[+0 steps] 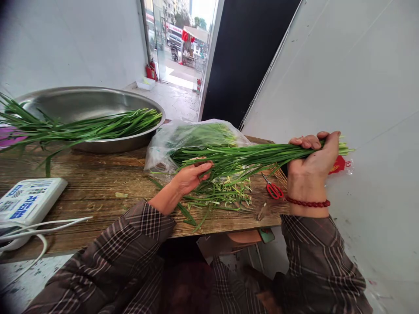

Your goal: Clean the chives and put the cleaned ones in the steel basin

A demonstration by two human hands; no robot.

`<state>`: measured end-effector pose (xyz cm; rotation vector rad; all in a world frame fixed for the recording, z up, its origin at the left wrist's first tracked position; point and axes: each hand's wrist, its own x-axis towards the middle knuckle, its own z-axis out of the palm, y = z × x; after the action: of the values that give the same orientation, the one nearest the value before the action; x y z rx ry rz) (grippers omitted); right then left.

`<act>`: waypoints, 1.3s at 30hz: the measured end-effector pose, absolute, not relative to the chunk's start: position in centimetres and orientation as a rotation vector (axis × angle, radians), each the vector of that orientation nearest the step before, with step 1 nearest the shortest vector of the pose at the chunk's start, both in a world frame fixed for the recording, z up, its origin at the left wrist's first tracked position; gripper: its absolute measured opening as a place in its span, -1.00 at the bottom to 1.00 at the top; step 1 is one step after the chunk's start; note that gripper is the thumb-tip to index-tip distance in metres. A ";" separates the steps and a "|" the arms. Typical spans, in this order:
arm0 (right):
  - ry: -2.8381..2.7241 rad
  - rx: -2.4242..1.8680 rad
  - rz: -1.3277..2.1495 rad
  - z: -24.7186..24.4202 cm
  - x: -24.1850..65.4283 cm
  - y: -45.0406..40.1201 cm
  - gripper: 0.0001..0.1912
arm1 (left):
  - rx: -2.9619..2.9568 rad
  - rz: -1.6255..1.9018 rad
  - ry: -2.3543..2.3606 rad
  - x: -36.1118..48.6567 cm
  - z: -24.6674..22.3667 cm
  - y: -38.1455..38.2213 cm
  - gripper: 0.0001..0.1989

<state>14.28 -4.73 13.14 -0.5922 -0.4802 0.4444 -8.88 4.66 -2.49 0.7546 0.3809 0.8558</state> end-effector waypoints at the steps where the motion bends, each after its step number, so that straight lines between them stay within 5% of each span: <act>1: -0.475 -0.596 0.449 13.1 14.2 -4.8 -0.59 | 0.763 0.865 0.379 -8.8 -2.5 4.6 -0.62; 25: -0.395 -0.453 0.499 13.6 16.2 -7.3 -0.65 | 0.994 1.239 0.471 -10.1 -1.6 6.4 -0.72; 39: -0.472 -0.555 0.504 12.8 14.1 -5.2 -0.60 | 1.539 1.096 0.442 -9.9 -0.9 4.9 -0.75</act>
<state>14.13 -5.23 12.80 -0.5555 -0.4721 0.5040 -9.93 4.93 -0.90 1.5391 0.4422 1.0962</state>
